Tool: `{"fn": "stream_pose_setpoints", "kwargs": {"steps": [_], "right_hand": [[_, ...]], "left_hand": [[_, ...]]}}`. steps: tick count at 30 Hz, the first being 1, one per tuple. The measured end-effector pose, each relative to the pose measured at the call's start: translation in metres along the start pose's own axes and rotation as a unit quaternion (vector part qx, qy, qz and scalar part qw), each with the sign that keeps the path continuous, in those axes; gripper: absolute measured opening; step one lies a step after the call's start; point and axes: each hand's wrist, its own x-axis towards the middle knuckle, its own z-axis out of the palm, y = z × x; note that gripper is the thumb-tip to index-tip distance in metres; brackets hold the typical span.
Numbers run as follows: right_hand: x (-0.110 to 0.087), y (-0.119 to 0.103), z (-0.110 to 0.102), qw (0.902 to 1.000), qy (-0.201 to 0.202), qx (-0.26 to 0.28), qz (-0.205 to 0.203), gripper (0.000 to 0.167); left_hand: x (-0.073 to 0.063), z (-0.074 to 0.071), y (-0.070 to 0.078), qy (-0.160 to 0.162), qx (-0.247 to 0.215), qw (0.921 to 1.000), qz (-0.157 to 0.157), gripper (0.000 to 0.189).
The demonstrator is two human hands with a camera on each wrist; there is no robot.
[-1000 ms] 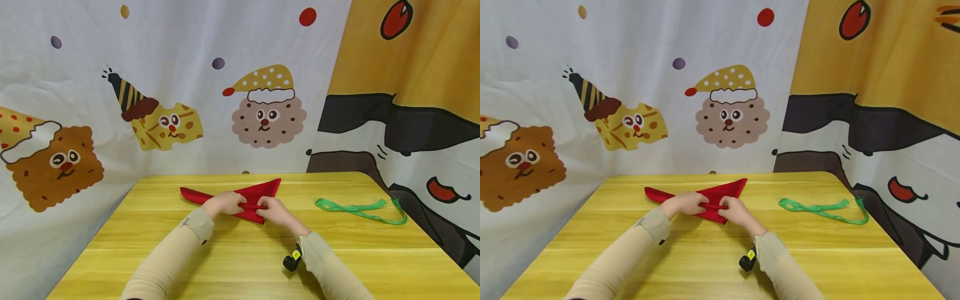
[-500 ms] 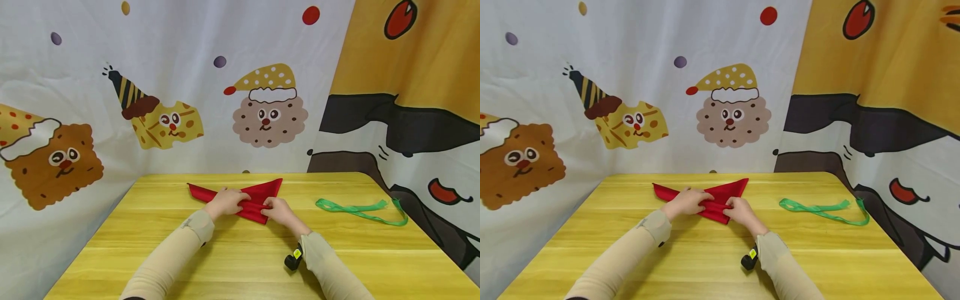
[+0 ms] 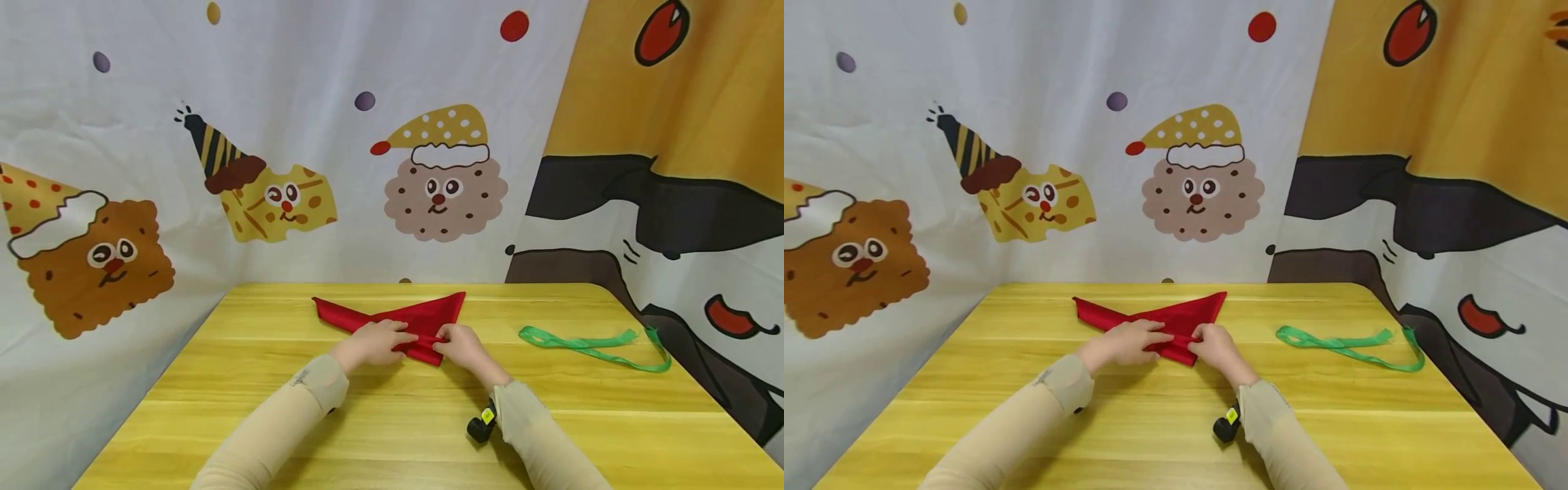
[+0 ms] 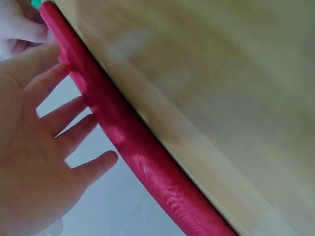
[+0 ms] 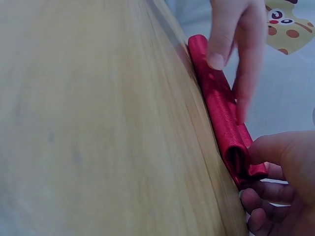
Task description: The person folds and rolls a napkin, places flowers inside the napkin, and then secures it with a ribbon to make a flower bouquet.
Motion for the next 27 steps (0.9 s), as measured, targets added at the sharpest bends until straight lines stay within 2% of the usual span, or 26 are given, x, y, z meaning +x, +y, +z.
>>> {"fn": "stream_pose_setpoints", "kwargs": {"steps": [3, 6, 9, 13, 18, 22, 27], "right_hand": [[0.0, 0.0, 0.0, 1.0, 0.004, 0.005, 0.0, 0.013], [0.001, 0.0, 0.0, 0.9999, 0.007, 0.009, -0.004, 0.018], [0.001, -0.002, -0.001, 0.9997, 0.011, -0.011, -0.02, 0.016], [0.0, -0.005, -0.002, 0.9964, 0.018, -0.046, -0.069, 0.01], [0.0, -0.008, -0.002, 0.9911, 0.007, -0.056, -0.12, 0.009], [-0.002, -0.012, -0.003, 0.9893, -0.006, -0.076, -0.125, 0.011], [-0.006, -0.016, -0.005, 0.9865, -0.046, -0.107, -0.115, 0.018]], "left_hand": [[-0.003, 0.002, 0.003, -0.041, -0.032, 0.9986, -0.011, 0.06], [-0.003, 0.004, 0.004, -0.064, -0.045, 0.9967, -0.02, 0.065], [-0.001, 0.005, 0.003, -0.074, -0.043, 0.9961, -0.024, 0.065], [0.002, 0.006, 0.002, -0.082, -0.044, 0.9954, -0.025, 0.066], [0.003, 0.005, 0.002, -0.091, -0.05, 0.9943, -0.023, 0.065], [0.003, 0.004, 0.002, -0.098, -0.048, 0.9937, -0.024, 0.066], [0.002, 0.001, 0.004, -0.111, -0.05, 0.9922, -0.028, 0.066]]}}
